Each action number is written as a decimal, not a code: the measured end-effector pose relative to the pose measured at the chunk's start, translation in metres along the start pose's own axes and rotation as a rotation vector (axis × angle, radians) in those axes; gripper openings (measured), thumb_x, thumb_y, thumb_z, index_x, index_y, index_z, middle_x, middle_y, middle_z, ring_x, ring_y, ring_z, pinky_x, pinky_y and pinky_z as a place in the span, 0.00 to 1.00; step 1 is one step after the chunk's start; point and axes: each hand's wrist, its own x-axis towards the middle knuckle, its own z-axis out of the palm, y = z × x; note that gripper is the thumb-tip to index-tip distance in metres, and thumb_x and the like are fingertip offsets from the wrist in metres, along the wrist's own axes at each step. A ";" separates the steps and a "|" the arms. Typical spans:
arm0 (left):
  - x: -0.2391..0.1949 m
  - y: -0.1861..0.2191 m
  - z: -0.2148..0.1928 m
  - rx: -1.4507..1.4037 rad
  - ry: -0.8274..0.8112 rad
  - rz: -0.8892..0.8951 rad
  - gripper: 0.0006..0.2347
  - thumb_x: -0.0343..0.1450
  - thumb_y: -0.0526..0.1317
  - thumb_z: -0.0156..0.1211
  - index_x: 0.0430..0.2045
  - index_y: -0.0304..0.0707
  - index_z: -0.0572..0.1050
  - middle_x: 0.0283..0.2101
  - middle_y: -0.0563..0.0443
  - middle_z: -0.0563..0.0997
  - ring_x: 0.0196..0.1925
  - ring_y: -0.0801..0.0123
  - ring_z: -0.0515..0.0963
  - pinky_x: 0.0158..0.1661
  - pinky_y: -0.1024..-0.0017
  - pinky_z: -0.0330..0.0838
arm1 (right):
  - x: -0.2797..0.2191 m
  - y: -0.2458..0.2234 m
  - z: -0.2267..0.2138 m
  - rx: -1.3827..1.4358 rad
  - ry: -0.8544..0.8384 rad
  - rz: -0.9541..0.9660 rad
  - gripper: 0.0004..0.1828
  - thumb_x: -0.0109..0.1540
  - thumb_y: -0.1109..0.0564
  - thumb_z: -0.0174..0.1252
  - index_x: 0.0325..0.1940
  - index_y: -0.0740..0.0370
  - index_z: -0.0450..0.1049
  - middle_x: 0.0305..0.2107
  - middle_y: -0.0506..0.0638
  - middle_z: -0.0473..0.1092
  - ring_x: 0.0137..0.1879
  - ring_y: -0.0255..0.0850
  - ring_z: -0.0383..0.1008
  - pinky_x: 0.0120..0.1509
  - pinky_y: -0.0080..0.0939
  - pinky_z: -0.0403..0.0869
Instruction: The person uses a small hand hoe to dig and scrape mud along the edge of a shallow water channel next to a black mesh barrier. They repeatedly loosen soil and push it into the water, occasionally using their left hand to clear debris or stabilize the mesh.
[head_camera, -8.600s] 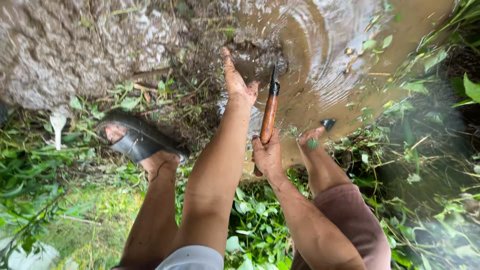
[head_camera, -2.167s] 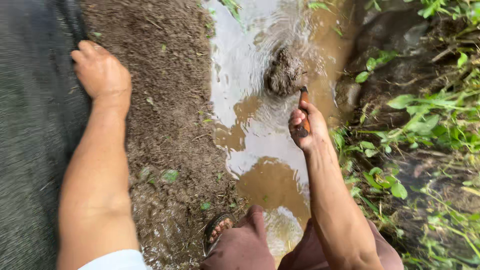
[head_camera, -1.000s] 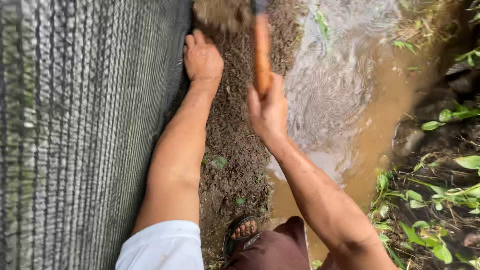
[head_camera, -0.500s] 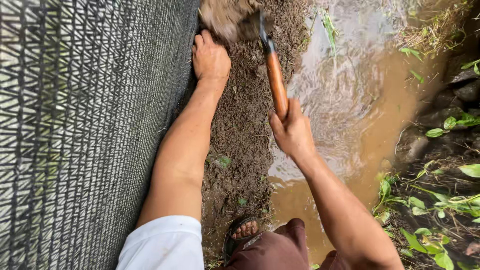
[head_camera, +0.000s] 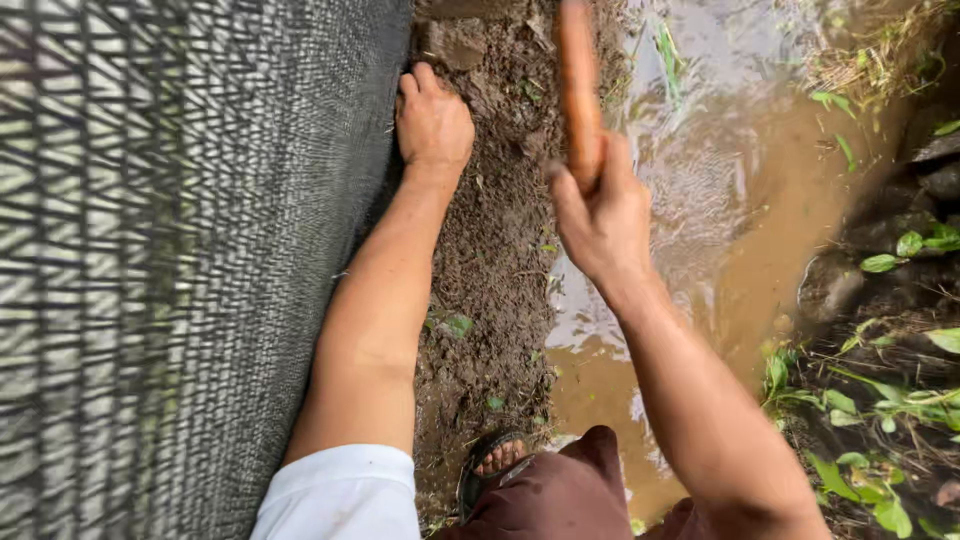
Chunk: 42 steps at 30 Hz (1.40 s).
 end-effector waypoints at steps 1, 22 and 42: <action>0.000 0.000 -0.002 0.001 0.038 -0.006 0.10 0.65 0.40 0.61 0.25 0.32 0.85 0.49 0.38 0.70 0.49 0.48 0.69 0.50 0.59 0.71 | -0.006 0.003 0.000 0.001 0.037 0.026 0.16 0.69 0.52 0.61 0.53 0.62 0.65 0.26 0.56 0.72 0.30 0.45 0.74 0.33 0.48 0.74; 0.027 0.006 0.008 -0.066 0.085 -0.210 0.27 0.77 0.55 0.48 0.22 0.26 0.82 0.43 0.35 0.78 0.43 0.46 0.80 0.36 0.56 0.81 | 0.055 0.125 -0.083 0.477 -0.401 0.258 0.21 0.71 0.48 0.55 0.62 0.63 0.69 0.31 0.47 0.71 0.29 0.33 0.69 0.31 0.36 0.72; 0.033 0.000 0.016 0.089 0.165 -0.153 0.24 0.77 0.51 0.50 0.19 0.31 0.83 0.33 0.37 0.82 0.34 0.47 0.82 0.30 0.57 0.81 | 0.129 0.012 -0.062 0.380 -0.387 0.409 0.21 0.70 0.39 0.52 0.49 0.60 0.69 0.23 0.43 0.70 0.22 0.29 0.71 0.24 0.34 0.74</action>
